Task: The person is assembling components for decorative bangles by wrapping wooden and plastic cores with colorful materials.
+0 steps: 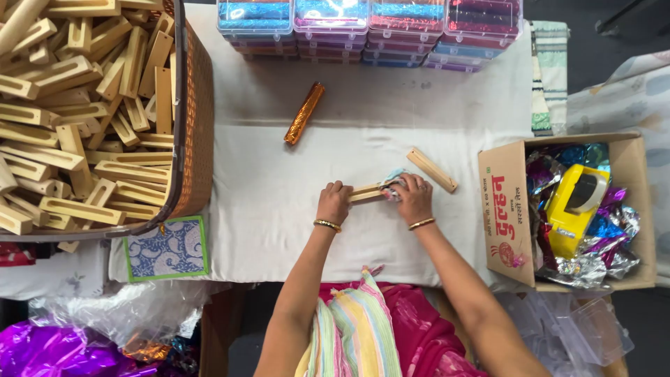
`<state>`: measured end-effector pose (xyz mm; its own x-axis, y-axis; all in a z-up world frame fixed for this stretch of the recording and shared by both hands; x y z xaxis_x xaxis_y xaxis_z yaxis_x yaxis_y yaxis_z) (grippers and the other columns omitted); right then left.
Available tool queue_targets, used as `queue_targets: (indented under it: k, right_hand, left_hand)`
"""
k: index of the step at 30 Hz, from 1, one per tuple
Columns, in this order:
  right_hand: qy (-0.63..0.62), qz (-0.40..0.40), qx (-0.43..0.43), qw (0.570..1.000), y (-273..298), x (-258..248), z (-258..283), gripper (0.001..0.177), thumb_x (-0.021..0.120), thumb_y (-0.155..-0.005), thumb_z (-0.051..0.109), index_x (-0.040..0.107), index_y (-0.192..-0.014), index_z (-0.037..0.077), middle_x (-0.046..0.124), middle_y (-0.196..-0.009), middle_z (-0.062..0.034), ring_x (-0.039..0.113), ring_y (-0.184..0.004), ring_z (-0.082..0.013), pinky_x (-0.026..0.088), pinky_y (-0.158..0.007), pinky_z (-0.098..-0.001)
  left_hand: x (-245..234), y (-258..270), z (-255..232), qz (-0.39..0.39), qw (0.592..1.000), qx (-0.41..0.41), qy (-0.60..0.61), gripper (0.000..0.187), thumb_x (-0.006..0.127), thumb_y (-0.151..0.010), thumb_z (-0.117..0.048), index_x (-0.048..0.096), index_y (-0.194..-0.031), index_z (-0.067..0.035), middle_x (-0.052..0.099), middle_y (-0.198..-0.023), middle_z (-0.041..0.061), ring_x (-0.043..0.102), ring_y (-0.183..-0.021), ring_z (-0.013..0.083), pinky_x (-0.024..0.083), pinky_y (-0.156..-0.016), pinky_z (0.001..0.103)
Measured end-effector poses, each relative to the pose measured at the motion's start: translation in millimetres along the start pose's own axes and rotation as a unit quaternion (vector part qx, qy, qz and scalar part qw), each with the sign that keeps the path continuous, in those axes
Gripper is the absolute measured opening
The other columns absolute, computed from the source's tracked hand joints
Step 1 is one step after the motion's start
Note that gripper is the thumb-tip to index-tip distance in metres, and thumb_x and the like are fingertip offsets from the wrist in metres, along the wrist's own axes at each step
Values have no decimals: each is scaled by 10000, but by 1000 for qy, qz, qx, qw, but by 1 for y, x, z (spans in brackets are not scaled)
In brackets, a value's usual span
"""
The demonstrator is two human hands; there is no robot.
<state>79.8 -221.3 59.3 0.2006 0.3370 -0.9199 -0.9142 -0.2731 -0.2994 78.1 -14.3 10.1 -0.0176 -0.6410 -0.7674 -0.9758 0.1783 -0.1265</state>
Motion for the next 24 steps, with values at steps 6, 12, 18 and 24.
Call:
queue_targets:
  k: [6, 12, 18, 24]
  right_hand:
    - [-39, -48, 188, 980, 84, 40, -110, 328, 591, -938, 36, 672, -1241, 133, 636, -1371, -102, 565, -1309, -324, 467, -1020, -490]
    - [156, -48, 75, 984, 23, -97, -22, 462, 777, -587, 435, 727, -950, 155, 701, -1155, -219, 635, -1083, -433, 494, -946, -585]
    - [-97, -84, 264, 956, 20, -22, -131, 257, 710, -953, 130, 672, -1208, 129, 721, -1177, -94, 651, -1140, -308, 531, -998, -419]
    - [-15, 24, 201, 979, -3, 17, -128, 345, 802, -780, 94, 713, -1112, 126, 700, -1067, -101, 637, -1064, -329, 538, -915, -440]
  left_hand:
    - [-4, 6, 3, -19, 999, -9, -26, 400, 827, -673, -54, 733, -1055, -122, 626, -978, 45, 594, -940, 275, 496, -803, 418]
    - [-6, 9, 17, -51, 998, -13, -18, 432, 839, -639, -41, 760, -1057, -117, 628, -931, 45, 601, -890, 278, 500, -764, 416]
    - [-10, 8, 16, -45, 999, -19, 10, 459, 848, -607, -32, 762, -1048, -130, 628, -925, 37, 603, -889, 281, 515, -756, 418]
    - [-1, 9, 26, -52, 998, -29, 4, 411, 863, -649, -22, 771, -1032, -141, 633, -906, 35, 610, -892, 279, 509, -758, 437]
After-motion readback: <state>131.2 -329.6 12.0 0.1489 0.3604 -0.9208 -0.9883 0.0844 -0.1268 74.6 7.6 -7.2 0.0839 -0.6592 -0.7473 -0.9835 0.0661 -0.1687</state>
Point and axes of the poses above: each hand's wrist, its own y-axis away from the middle knuckle, its own x-axis out of the palm, z = x × y, the point moved 8 cm from there along -y, towards the middle knuckle
